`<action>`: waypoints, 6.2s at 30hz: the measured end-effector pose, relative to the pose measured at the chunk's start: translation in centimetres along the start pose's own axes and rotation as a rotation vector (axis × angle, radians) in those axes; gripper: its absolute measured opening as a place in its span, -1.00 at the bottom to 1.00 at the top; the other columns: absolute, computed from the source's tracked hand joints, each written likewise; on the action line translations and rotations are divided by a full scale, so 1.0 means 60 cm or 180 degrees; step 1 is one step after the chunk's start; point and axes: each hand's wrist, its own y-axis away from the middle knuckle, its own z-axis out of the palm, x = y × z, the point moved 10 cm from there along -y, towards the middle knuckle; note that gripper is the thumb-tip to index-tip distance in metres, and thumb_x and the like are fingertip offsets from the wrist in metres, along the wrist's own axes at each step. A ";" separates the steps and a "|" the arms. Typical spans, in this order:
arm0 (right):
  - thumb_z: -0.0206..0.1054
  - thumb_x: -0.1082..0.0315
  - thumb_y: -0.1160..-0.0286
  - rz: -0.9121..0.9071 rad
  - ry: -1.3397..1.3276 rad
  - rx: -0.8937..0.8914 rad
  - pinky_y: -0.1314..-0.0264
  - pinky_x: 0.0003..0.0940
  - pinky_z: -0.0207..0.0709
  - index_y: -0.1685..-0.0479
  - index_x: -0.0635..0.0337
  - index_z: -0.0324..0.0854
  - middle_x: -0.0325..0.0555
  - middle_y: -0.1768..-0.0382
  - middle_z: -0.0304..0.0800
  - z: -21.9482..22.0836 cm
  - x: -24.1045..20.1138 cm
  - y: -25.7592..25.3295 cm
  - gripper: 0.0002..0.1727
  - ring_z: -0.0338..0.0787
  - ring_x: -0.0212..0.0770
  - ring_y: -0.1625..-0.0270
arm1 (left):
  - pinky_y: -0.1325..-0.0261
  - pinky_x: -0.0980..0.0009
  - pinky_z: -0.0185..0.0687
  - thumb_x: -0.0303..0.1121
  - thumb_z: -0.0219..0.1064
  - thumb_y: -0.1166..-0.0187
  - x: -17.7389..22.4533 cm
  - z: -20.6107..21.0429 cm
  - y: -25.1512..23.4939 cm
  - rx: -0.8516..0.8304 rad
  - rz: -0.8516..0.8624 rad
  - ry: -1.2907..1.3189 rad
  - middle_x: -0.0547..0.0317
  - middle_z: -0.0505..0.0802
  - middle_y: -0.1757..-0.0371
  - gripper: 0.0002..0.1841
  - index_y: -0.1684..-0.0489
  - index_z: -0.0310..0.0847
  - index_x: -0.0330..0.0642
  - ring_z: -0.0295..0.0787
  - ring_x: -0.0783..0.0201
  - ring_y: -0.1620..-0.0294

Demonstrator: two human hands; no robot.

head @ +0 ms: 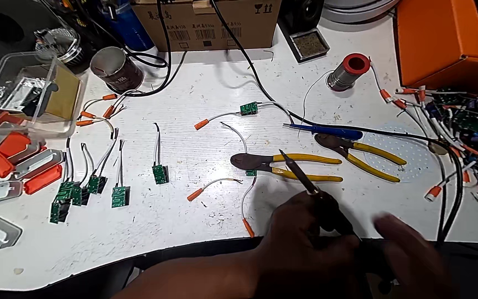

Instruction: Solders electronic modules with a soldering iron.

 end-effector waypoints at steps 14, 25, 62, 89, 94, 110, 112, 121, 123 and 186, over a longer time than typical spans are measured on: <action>0.17 0.35 -0.70 0.0175 0.0046 0.0337 -0.04 -0.47 0.67 -0.41 0.27 0.58 0.18 0.00 0.83 0.019 0.126 -0.009 -0.61 0.82 -0.25 -0.02 | 0.14 0.16 0.62 -0.32 0.18 -0.77 0.047 -0.180 0.058 -0.1083 0.1326 -0.4263 0.00 0.84 0.09 -0.76 -0.23 0.72 -0.04 0.76 0.04 0.17; 0.19 0.33 -0.72 0.0148 -0.0127 0.0392 -0.18 -0.48 0.67 -0.38 0.25 0.63 0.09 -0.03 0.84 0.060 0.149 0.006 -0.63 0.81 -0.28 -0.11 | 0.21 0.21 0.47 -0.47 0.05 -0.78 0.027 -0.093 0.053 -0.2651 0.2608 -0.4506 0.00 0.78 0.15 -0.79 0.14 0.64 -0.25 0.64 0.07 0.22; 0.35 0.19 -0.68 0.1504 -0.2827 -0.0272 0.26 -0.67 0.68 -0.13 -0.06 0.62 -0.43 0.11 0.86 0.077 0.125 -0.001 -0.82 0.79 -0.59 0.23 | -0.10 0.29 0.48 -0.32 0.32 -0.68 0.070 -0.113 0.078 -0.0590 0.2127 -0.3852 0.16 0.80 0.04 -0.82 -0.14 0.64 -0.05 0.63 0.18 0.06; 0.21 0.28 -0.73 -0.0654 0.1393 -0.0003 -0.25 -0.14 0.32 -0.27 0.04 0.57 -0.08 -0.18 0.80 0.019 0.105 -0.048 -0.75 0.67 -0.03 -0.22 | -0.01 0.24 0.58 -0.39 0.26 -0.70 0.041 -0.130 0.054 -0.1066 0.2399 -0.3885 0.01 0.86 0.05 -0.88 -0.04 0.62 -0.16 0.75 0.09 0.08; 0.19 0.27 -0.73 -0.0745 0.1117 0.0162 -0.30 -0.17 0.29 -0.19 -0.03 0.59 -0.18 -0.17 0.81 0.043 0.098 -0.044 -0.80 0.68 -0.12 -0.22 | -0.01 0.24 0.57 -0.39 0.27 -0.70 0.040 -0.129 0.054 -0.1089 0.2415 -0.3894 0.01 0.87 0.06 -0.89 -0.03 0.62 -0.16 0.75 0.09 0.09; 0.15 0.31 -0.73 -0.0418 0.0737 0.0321 -0.32 -0.13 0.29 -0.08 0.01 0.65 -0.11 -0.06 0.85 0.086 0.121 -0.050 -0.82 0.74 -0.15 -0.16 | 0.02 0.26 0.54 -0.42 0.26 -0.69 0.040 -0.131 0.053 -0.1102 0.2409 -0.3796 0.02 0.86 0.07 -0.91 0.00 0.63 -0.16 0.72 0.11 0.11; 0.16 0.31 -0.72 -0.0436 0.0737 0.0324 -0.32 -0.13 0.30 -0.08 0.01 0.65 -0.11 -0.06 0.85 0.086 0.120 -0.049 -0.82 0.74 -0.15 -0.15 | 0.01 0.26 0.53 -0.42 0.26 -0.69 0.041 -0.130 0.054 -0.1098 0.2434 -0.3783 0.03 0.86 0.07 -0.91 0.01 0.64 -0.16 0.71 0.11 0.11; 0.16 0.32 -0.71 -0.0492 0.0752 0.0296 -0.33 -0.15 0.29 -0.11 -0.02 0.64 -0.14 -0.07 0.84 0.090 0.116 -0.050 -0.81 0.73 -0.18 -0.15 | -0.01 0.25 0.50 -0.42 0.26 -0.70 0.042 -0.133 0.054 -0.1059 0.2403 -0.3812 0.04 0.86 0.04 -0.92 0.05 0.65 -0.15 0.69 0.11 0.08; 0.17 0.32 -0.71 -0.0496 0.0752 0.0295 -0.32 -0.15 0.30 -0.11 -0.02 0.64 -0.15 -0.07 0.84 0.090 0.115 -0.049 -0.81 0.73 -0.18 -0.15 | -0.01 0.25 0.50 -0.42 0.27 -0.70 0.042 -0.133 0.054 -0.1063 0.2415 -0.3806 0.05 0.87 0.04 -0.93 0.06 0.65 -0.15 0.69 0.11 0.08; 0.22 0.26 -0.67 -0.0213 0.0640 0.0394 -0.29 -0.16 0.31 -0.04 0.01 0.74 -0.11 0.02 0.87 0.097 0.114 -0.035 -0.80 0.75 -0.18 -0.09 | -0.05 0.25 0.49 -0.43 0.26 -0.69 0.039 -0.140 0.053 -0.1008 0.2396 -0.3723 0.08 0.88 0.00 -0.92 0.09 0.68 -0.13 0.69 0.12 0.04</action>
